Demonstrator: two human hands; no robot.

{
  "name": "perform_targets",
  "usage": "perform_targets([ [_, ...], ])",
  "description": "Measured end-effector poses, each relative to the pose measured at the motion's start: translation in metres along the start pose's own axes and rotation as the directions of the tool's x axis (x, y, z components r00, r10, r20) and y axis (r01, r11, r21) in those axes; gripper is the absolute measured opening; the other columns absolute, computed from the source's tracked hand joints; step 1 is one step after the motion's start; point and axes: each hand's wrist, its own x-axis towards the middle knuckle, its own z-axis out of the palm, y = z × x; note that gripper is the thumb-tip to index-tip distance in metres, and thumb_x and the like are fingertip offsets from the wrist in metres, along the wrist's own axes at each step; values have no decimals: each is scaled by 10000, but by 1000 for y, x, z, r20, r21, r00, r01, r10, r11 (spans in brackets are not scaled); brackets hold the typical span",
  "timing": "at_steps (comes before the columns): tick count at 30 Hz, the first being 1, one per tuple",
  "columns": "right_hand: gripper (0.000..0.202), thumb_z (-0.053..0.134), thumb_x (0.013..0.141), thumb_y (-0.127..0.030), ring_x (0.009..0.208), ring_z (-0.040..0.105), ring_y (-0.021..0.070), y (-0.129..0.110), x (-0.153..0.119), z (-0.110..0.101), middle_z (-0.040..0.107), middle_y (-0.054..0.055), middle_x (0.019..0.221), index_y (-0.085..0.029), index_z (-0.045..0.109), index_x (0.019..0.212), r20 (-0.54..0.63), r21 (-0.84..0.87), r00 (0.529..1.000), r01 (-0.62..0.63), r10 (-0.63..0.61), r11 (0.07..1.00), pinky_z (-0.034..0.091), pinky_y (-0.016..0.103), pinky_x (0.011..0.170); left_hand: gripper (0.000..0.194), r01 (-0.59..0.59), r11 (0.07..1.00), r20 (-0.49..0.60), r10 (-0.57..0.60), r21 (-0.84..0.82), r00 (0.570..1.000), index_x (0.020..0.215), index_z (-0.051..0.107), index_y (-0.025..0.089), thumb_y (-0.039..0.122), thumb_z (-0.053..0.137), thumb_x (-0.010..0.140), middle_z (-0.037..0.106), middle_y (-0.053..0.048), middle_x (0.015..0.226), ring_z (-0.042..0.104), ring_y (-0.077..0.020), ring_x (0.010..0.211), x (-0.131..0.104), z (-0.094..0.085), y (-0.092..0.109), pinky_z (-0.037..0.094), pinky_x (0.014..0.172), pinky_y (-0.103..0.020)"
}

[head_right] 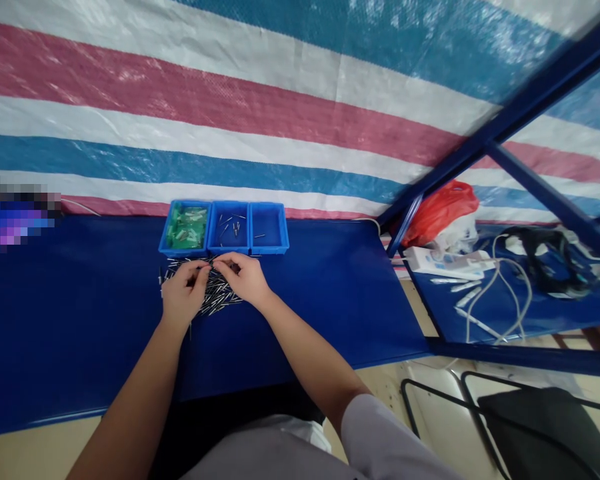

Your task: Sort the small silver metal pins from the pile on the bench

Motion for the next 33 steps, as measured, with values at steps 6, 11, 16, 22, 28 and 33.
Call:
perform_targets([
  [6, 161, 705, 865, -291, 774, 694, 144, -1, -1, 1, 767, 38, 943, -210, 753, 996, 21, -3, 996, 82, -82, 997, 560, 261, 713, 256, 2, 1000, 13, -3, 31, 1000, 935, 680, 211, 418, 530, 938, 670, 21, 679, 629, -111, 632, 1, 0, -4, 437, 652, -223],
  [11, 146, 706, 870, -270, 780, 686, 140, 1, 0, 1, 763, 37, 963, -216, 759, 996, 42, -33, 991, 127, -125, 991, 560, 263, 731, 285, 33, 999, 41, -34, 41, 999, 864, 671, 209, 428, 509, 947, 650, 21, 620, 617, -121, 594, 1, -2, -3, 423, 628, -242],
  [16, 132, 691, 888, -292, 802, 686, 145, 0, 1, 0, 767, 36, 944, -217, 767, 966, 36, -71, 992, 122, -120, 990, 550, 267, 759, 289, 69, 997, 43, -67, -36, 997, 1044, 684, 222, 450, 553, 925, 697, 24, 721, 648, -112, 640, -1, -2, 0, 470, 691, -236],
  [22, 162, 648, 918, -325, 828, 696, 157, -1, 1, -1, 770, 39, 934, -218, 770, 928, 49, -101, 993, 110, -106, 989, 548, 281, 786, 289, 39, 997, 20, -38, -63, 999, 1075, 696, 227, 432, 572, 915, 716, 14, 788, 651, -103, 657, -1, -2, 3, 493, 705, -228],
  [28, 168, 636, 921, -327, 831, 699, 161, -4, 0, -1, 773, 35, 936, -221, 767, 917, 41, -88, 998, 59, -56, 994, 542, 280, 770, 281, 39, 997, 25, -38, -63, 999, 1052, 699, 229, 437, 564, 919, 713, 9, 780, 659, -115, 679, -1, 0, -1, 505, 730, -239],
  [33, 175, 677, 887, -325, 790, 692, 154, -5, 0, 1, 771, 37, 934, -222, 761, 1002, 9, -58, 999, 36, -36, 998, 551, 274, 743, 283, 27, 999, 43, -26, -26, 999, 998, 693, 216, 438, 527, 941, 688, 16, 715, 641, -116, 655, 0, -1, -4, 475, 706, -235],
])
